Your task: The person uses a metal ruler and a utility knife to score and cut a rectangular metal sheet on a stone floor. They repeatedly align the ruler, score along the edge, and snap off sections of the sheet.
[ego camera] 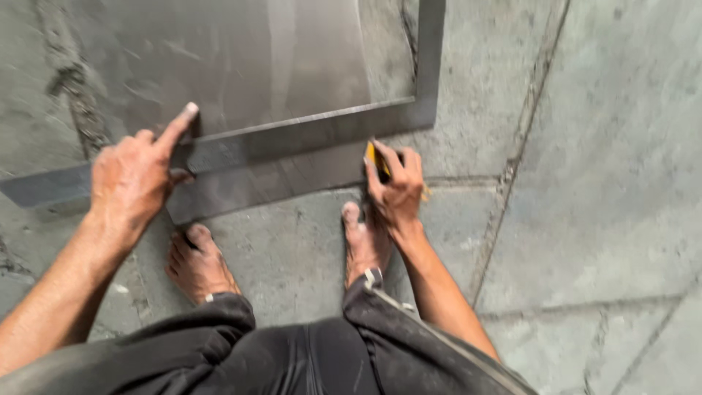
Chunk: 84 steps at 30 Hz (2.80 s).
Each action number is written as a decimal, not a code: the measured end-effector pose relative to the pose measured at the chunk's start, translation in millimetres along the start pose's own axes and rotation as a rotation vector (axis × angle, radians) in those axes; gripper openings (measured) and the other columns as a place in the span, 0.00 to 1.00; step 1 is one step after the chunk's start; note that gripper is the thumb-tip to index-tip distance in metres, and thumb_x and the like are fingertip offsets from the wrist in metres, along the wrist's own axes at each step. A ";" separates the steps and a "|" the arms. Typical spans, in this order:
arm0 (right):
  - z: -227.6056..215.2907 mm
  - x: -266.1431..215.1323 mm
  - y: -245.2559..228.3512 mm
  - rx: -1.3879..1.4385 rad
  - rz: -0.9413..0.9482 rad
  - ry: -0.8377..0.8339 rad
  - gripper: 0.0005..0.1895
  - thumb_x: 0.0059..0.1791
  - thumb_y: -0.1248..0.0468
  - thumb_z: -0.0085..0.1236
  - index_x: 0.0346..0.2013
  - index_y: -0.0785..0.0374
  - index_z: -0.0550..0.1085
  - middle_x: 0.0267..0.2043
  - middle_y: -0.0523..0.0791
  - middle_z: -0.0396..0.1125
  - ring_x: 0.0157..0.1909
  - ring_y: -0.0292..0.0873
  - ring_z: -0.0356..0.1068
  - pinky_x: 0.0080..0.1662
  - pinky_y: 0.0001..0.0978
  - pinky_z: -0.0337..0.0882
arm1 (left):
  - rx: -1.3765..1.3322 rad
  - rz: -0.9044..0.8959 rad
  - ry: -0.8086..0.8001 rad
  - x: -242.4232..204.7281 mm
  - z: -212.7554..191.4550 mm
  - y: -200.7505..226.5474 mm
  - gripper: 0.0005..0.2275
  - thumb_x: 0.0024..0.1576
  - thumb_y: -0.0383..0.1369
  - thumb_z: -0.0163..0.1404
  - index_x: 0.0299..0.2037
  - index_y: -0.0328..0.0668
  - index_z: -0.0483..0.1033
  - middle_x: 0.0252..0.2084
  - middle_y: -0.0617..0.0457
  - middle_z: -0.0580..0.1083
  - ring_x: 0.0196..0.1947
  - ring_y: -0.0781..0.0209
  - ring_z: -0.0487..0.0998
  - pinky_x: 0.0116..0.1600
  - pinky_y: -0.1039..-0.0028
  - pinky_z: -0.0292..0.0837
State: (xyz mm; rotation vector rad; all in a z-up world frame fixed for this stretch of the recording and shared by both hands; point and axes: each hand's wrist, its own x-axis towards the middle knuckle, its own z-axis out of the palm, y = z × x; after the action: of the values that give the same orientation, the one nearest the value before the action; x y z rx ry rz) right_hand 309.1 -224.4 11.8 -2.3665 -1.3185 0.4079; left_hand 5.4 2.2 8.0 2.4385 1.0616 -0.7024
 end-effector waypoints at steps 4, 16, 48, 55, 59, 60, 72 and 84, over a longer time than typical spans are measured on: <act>12.0 5.3 10.9 -0.014 -0.023 0.040 0.17 0.49 0.64 0.67 0.52 0.59 0.79 0.40 0.50 0.66 0.42 0.52 0.67 0.44 0.42 0.70 | 0.006 0.009 0.040 6.4 -2.7 -1.8 0.46 0.50 0.44 0.62 0.81 0.72 0.52 0.37 0.45 0.75 0.37 0.47 0.79 0.42 0.57 0.75; 7.8 18.4 8.0 -0.177 -0.041 -0.129 0.15 0.52 0.63 0.66 0.51 0.65 0.79 0.38 0.51 0.67 0.38 0.49 0.67 0.38 0.39 0.71 | 0.027 -0.008 -0.016 7.2 2.7 -3.8 0.48 0.47 0.46 0.63 0.81 0.74 0.49 0.38 0.47 0.75 0.37 0.50 0.79 0.41 0.59 0.75; 15.0 21.2 -27.0 -0.225 -0.157 -0.235 0.15 0.49 0.62 0.64 0.48 0.67 0.80 0.41 0.51 0.69 0.40 0.52 0.70 0.41 0.41 0.73 | 0.025 0.001 0.006 4.1 0.8 -3.7 0.46 0.50 0.42 0.63 0.80 0.73 0.49 0.39 0.48 0.75 0.38 0.51 0.78 0.42 0.60 0.74; -17.3 4.2 -51.2 0.055 -0.194 -0.858 0.11 0.46 0.56 0.66 0.38 0.59 0.81 0.35 0.50 0.72 0.40 0.55 0.71 0.41 0.48 0.72 | 0.008 0.018 0.053 1.4 -5.7 -1.9 0.45 0.50 0.40 0.63 0.79 0.72 0.50 0.37 0.49 0.74 0.38 0.50 0.78 0.43 0.59 0.73; -3.0 -5.8 -32.6 0.043 -0.100 -0.347 0.14 0.47 0.59 0.65 0.43 0.63 0.78 0.38 0.50 0.71 0.41 0.54 0.71 0.42 0.45 0.71 | -0.025 0.027 0.069 -2.8 0.1 -1.5 0.45 0.50 0.39 0.63 0.79 0.70 0.50 0.37 0.46 0.74 0.38 0.48 0.78 0.43 0.58 0.73; -1.9 -10.0 -28.1 0.051 -0.052 -0.333 0.14 0.48 0.60 0.65 0.44 0.63 0.78 0.39 0.50 0.71 0.41 0.52 0.71 0.42 0.44 0.71 | -0.031 0.025 0.058 -5.1 1.5 -0.3 0.45 0.50 0.39 0.63 0.79 0.70 0.50 0.37 0.46 0.74 0.38 0.48 0.78 0.43 0.59 0.73; 18.1 -6.8 -13.3 0.006 -0.095 -0.037 0.16 0.47 0.64 0.67 0.48 0.66 0.78 0.46 0.54 0.70 0.47 0.53 0.71 0.48 0.40 0.75 | -0.017 0.004 0.038 0.1 -1.2 -1.6 0.45 0.51 0.39 0.62 0.79 0.71 0.47 0.39 0.47 0.75 0.39 0.50 0.78 0.42 0.61 0.73; 35.1 0.0 -7.1 -0.038 -0.130 -0.038 0.17 0.50 0.62 0.67 0.50 0.67 0.78 0.43 0.55 0.69 0.45 0.52 0.72 0.44 0.38 0.77 | -0.031 0.003 0.037 -1.4 -2.7 -0.6 0.45 0.51 0.40 0.62 0.78 0.71 0.47 0.40 0.47 0.75 0.39 0.50 0.78 0.43 0.60 0.73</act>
State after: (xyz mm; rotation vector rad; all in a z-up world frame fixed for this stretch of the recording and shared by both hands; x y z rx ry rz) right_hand 288.6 -214.1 -15.7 -2.2974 -1.5005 0.3935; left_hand 4.9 3.2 10.9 2.4350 1.0741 -0.6373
